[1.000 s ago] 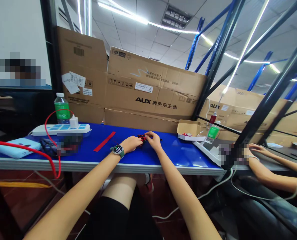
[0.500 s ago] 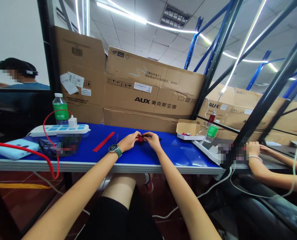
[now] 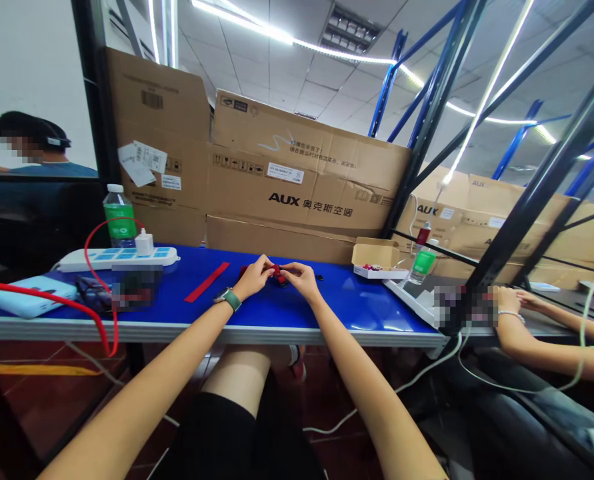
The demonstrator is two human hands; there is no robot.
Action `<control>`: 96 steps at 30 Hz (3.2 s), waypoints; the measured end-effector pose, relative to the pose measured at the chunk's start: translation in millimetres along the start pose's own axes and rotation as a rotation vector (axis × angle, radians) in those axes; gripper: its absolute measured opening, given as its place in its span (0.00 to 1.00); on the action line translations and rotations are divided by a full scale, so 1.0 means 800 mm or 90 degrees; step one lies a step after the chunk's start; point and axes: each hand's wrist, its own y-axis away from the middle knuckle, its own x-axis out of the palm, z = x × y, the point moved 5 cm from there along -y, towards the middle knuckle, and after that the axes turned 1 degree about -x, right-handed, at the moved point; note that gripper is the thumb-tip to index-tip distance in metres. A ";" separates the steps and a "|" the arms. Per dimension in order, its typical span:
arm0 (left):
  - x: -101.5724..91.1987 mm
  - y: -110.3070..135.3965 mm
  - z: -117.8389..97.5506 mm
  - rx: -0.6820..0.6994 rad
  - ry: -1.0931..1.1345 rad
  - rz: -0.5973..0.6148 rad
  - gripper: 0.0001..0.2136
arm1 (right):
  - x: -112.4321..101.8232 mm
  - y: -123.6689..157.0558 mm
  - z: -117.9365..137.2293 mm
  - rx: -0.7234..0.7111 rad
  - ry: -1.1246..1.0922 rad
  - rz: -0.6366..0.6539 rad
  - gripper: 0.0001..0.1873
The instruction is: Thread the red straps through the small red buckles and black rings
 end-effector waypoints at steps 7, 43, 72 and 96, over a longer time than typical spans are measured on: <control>0.002 0.001 0.005 -0.006 -0.007 0.017 0.06 | 0.007 0.000 0.001 0.023 -0.084 0.031 0.20; 0.007 0.002 0.029 -0.084 0.034 0.038 0.16 | 0.016 0.000 -0.014 0.033 0.022 0.068 0.23; -0.021 0.008 0.021 -0.058 -0.403 0.037 0.14 | -0.037 -0.009 -0.028 0.044 0.071 -0.091 0.12; 0.008 0.008 -0.011 0.034 -0.056 0.132 0.15 | 0.006 0.003 0.004 -0.126 0.187 0.125 0.04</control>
